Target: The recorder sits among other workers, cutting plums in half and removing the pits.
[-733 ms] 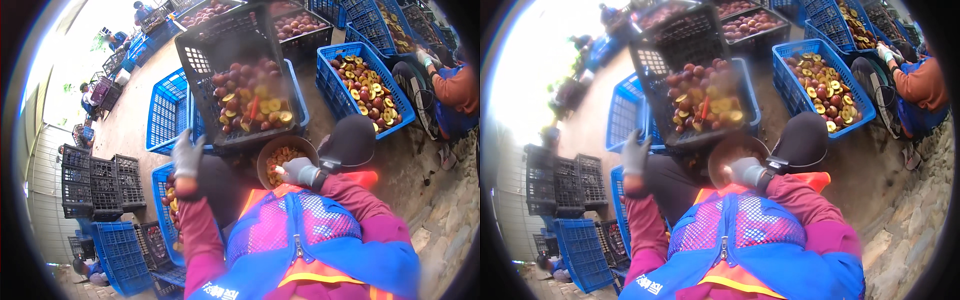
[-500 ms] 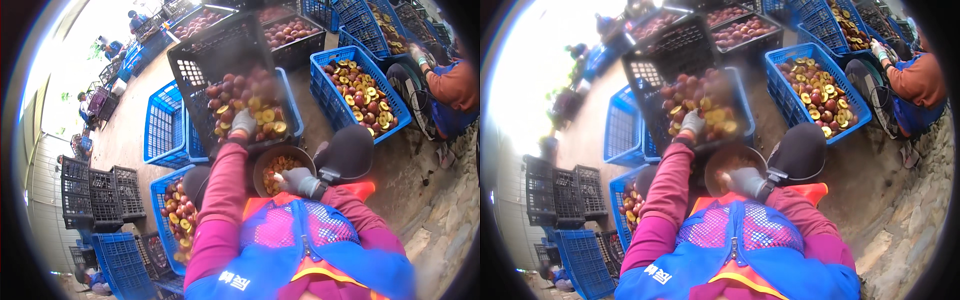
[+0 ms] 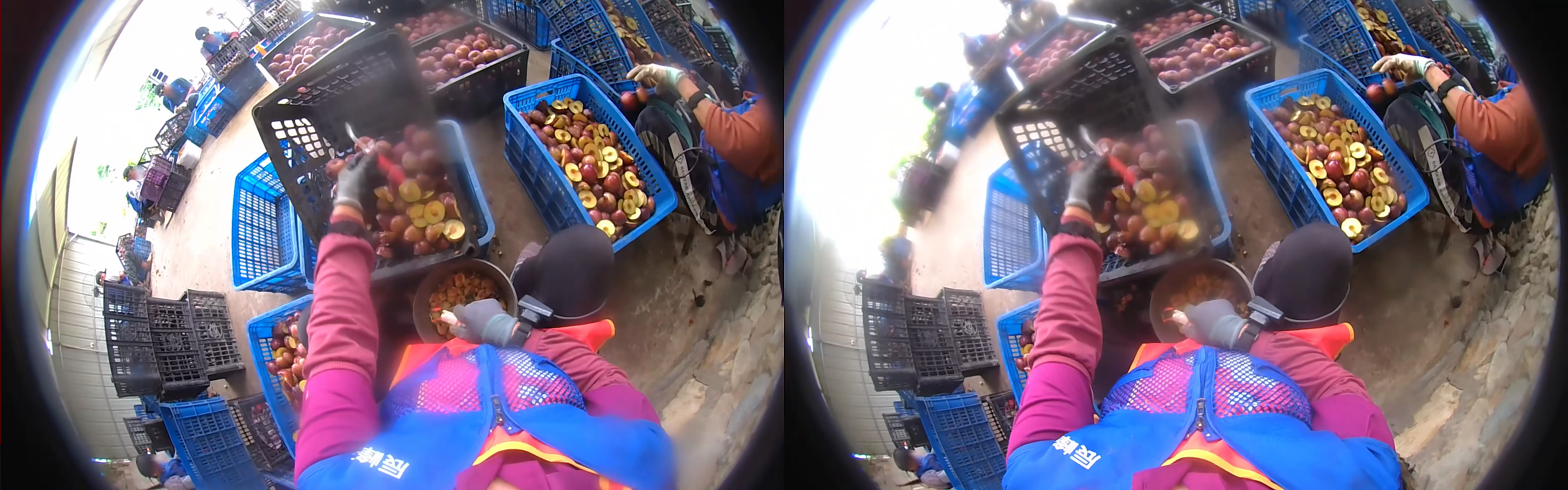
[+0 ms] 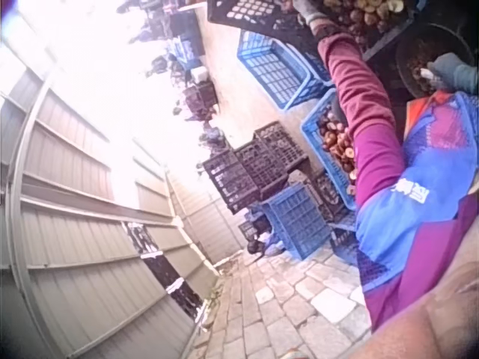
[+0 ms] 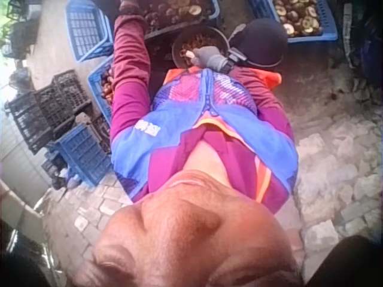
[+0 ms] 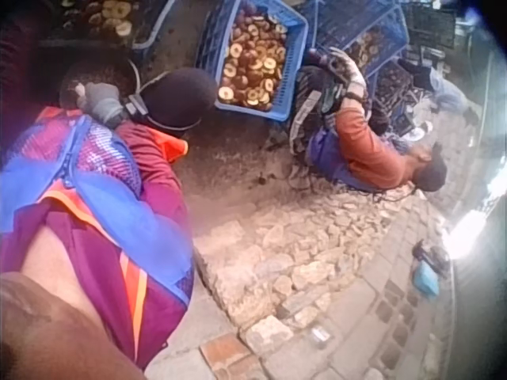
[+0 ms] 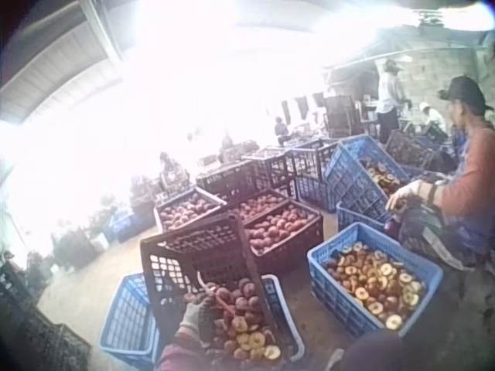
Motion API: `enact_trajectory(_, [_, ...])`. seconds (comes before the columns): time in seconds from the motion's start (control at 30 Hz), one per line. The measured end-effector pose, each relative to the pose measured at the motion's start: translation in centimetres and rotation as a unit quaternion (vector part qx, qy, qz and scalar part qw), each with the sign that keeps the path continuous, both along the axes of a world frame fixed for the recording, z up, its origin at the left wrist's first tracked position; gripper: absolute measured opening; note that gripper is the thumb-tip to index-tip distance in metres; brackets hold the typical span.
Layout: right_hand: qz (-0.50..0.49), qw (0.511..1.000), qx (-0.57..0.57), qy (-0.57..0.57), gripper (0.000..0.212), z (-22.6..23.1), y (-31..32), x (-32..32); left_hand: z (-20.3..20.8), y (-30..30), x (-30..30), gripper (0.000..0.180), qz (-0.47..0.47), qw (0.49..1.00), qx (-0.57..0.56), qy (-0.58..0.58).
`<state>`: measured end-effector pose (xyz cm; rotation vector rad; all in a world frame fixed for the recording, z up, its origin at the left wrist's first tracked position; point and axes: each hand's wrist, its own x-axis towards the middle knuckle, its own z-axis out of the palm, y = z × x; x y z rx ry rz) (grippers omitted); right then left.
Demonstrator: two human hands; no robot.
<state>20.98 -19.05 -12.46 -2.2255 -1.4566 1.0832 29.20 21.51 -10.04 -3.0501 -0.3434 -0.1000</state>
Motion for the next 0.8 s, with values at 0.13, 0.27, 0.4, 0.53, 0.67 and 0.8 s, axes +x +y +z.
enact_trajectory(0.13, [-0.004, 1.0, 0.002, -0.004, 0.043, -0.6, 0.7, -0.2, -2.3, 1.1, 1.9, 0.032, 0.053, 0.992, -0.112, 0.002])
enact_trajectory(0.27, [-0.086, 0.996, 0.023, -0.022, 0.042, -0.8, 0.2, -0.1, -5.4, -6.3, 1.3, 0.053, 0.081, 0.992, -0.091, 0.024])
enact_trajectory(0.4, [-0.173, 0.948, 0.256, -0.074, 0.033, 2.4, 0.5, -0.9, -3.1, -7.3, -0.1, 0.067, 0.175, 0.964, -0.195, 0.04])
enact_trajectory(0.53, [-0.168, 0.935, 0.303, -0.076, 0.033, 4.8, 0.9, -1.6, -4.0, -7.6, -4.0, 0.061, 0.21, 0.906, -0.362, -0.065])
enact_trajectory(0.67, [-0.176, 0.965, 0.185, -0.056, 0.035, 4.4, 0.3, -1.3, 1.0, -10.5, -9.9, 0.042, 0.18, 0.544, -0.796, -0.193])
enact_trajectory(0.8, [-0.162, 0.93, 0.323, -0.061, 0.037, 8.0, 3.6, -2.5, 5.4, -16.1, -19.1, 0.034, 0.098, 0.612, -0.734, -0.278])
